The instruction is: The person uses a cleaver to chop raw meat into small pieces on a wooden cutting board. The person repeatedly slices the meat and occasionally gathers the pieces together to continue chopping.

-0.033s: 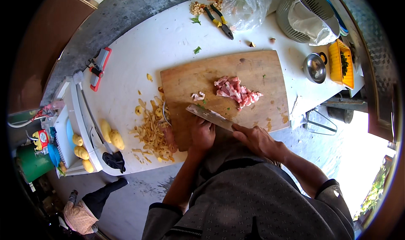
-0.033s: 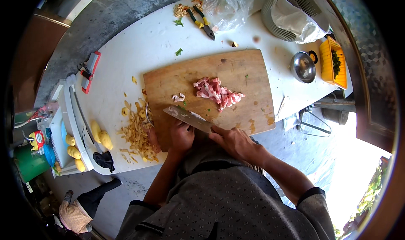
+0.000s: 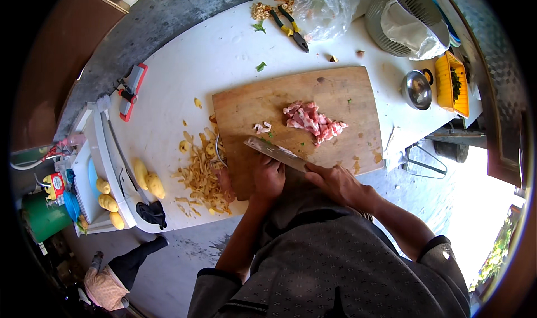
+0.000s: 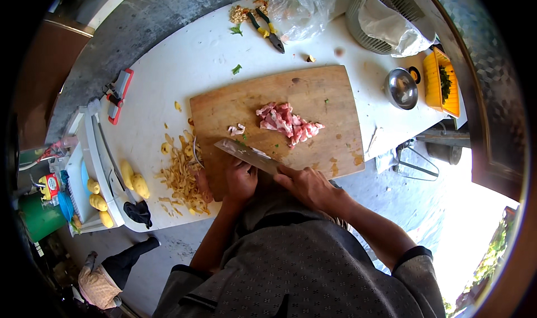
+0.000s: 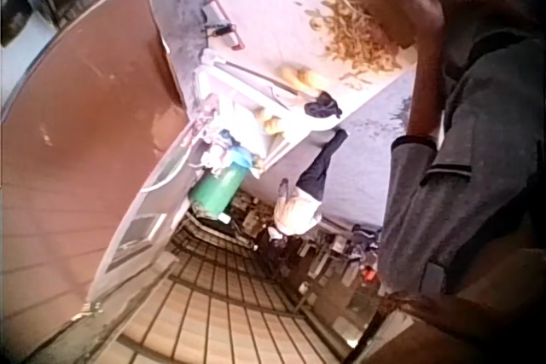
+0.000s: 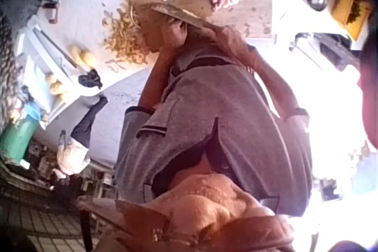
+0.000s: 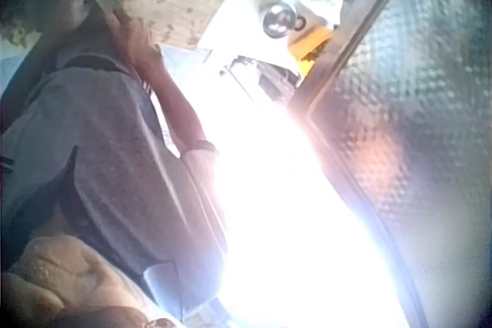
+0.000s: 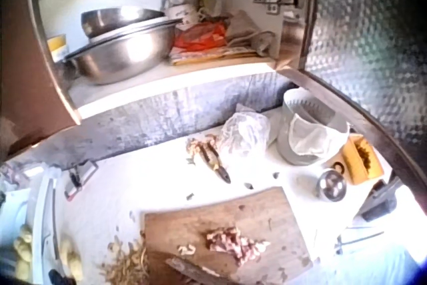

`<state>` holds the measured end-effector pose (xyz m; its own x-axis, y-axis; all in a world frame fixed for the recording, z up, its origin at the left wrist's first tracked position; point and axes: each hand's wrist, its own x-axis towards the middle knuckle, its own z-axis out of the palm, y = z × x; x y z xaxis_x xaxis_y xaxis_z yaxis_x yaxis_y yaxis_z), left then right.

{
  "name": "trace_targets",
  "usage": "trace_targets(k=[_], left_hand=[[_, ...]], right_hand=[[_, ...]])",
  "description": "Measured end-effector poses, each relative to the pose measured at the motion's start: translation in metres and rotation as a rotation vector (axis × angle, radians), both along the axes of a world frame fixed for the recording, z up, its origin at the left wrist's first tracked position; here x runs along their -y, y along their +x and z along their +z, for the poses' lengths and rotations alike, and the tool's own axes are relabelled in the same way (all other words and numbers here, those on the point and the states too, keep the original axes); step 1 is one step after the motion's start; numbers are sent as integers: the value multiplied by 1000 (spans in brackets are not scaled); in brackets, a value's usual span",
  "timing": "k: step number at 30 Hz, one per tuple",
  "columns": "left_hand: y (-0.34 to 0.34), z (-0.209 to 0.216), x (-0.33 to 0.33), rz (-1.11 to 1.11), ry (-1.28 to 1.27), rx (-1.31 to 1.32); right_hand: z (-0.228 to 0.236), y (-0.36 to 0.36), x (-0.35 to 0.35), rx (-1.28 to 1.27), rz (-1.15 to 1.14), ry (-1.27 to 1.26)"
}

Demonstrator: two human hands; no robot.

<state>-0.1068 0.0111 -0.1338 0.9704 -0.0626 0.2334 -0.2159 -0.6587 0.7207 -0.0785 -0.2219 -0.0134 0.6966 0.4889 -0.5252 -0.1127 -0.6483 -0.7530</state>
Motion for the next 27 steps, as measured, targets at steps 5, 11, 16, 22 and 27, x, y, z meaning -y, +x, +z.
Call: trace_targets(k=[5,11,16,22,27], left_hand=[[-4,-16,-6,-7,0,-76],[-2,8,1,28,-8,-24],[-5,-4,-3,8,47,58],[-4,-8,-2,8,14,15],[-5,-8,-3,-25,32,37]], right_hand=[[-28,11,-33,180,21,44],[-19,2,-21,166,-54,-8],[-12,-8,10,91,-32,6],[-7,-8,5,116,14,-82],[-27,-10,-15,224,-2,-41]])
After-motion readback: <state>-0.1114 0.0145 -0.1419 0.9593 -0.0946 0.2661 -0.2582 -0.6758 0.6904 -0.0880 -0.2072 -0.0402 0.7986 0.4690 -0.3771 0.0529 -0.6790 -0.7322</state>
